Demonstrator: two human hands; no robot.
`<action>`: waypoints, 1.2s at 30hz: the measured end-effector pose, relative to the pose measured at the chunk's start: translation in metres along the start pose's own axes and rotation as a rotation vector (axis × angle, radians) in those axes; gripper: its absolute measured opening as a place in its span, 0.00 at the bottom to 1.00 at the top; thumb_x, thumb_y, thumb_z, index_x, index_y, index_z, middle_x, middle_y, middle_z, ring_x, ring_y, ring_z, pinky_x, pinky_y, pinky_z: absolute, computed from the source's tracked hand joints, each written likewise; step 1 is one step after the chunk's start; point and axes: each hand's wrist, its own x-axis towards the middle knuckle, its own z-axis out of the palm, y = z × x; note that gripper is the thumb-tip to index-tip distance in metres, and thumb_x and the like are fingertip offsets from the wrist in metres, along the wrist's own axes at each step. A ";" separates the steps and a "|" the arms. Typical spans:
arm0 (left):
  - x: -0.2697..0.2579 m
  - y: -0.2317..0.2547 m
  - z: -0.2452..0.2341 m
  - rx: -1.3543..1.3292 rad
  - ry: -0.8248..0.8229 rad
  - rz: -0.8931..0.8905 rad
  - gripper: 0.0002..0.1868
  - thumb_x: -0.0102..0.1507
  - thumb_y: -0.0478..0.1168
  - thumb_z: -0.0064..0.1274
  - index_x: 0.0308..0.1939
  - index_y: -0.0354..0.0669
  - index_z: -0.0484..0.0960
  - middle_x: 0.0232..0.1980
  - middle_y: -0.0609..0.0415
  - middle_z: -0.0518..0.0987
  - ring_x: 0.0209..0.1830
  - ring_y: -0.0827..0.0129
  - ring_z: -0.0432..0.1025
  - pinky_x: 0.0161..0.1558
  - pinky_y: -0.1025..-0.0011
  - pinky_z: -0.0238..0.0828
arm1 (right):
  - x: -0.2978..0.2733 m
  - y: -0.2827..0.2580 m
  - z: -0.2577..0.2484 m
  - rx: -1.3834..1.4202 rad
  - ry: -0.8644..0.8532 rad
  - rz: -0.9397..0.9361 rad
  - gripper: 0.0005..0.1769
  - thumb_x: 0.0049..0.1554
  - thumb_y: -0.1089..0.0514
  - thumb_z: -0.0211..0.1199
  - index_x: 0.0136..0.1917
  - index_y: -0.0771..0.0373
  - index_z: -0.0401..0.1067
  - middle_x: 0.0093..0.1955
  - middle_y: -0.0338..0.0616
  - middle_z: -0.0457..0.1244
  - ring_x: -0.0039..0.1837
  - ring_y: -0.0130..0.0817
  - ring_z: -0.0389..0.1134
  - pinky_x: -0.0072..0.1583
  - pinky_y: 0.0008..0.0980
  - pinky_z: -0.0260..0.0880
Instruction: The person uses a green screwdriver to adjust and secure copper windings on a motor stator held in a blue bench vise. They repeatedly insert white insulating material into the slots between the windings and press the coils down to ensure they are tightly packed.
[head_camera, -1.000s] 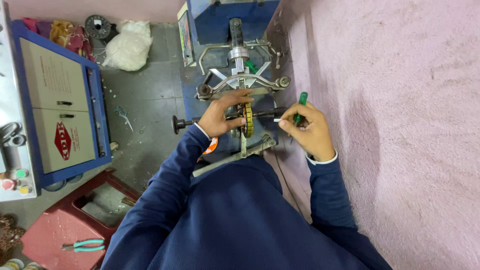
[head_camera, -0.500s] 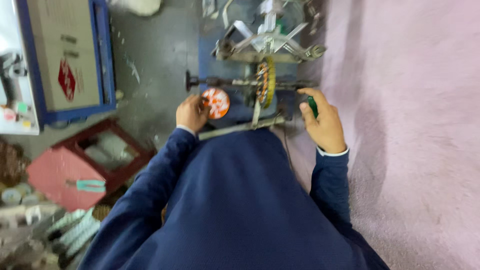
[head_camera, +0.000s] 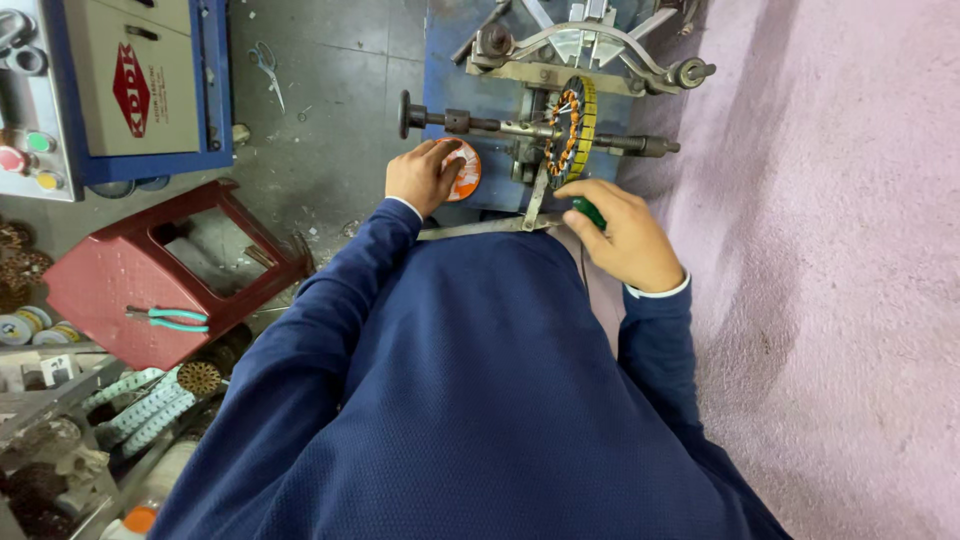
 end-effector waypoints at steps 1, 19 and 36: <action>0.001 0.000 0.003 0.015 -0.008 -0.005 0.11 0.63 0.45 0.60 0.47 0.48 0.85 0.37 0.54 0.80 0.32 0.53 0.76 0.32 0.56 0.72 | 0.001 -0.001 0.001 0.011 -0.003 -0.009 0.13 0.62 0.61 0.61 0.60 0.64 0.72 0.54 0.52 0.68 0.55 0.49 0.71 0.56 0.39 0.71; -0.009 0.005 -0.030 -0.397 -0.055 -0.261 0.07 0.59 0.33 0.66 0.37 0.37 0.83 0.33 0.49 0.81 0.29 0.65 0.78 0.35 0.70 0.75 | 0.017 0.006 0.020 0.135 0.053 0.059 0.08 0.57 0.64 0.64 0.51 0.66 0.76 0.42 0.46 0.73 0.46 0.32 0.77 0.50 0.27 0.74; -0.022 0.006 -0.015 -0.172 -0.092 -0.080 0.05 0.61 0.40 0.58 0.37 0.45 0.82 0.39 0.48 0.80 0.37 0.51 0.77 0.39 0.57 0.74 | 0.050 0.107 0.172 -0.390 0.041 -0.088 0.19 0.48 0.67 0.62 0.55 0.66 0.70 0.50 0.54 0.61 0.51 0.57 0.68 0.52 0.49 0.70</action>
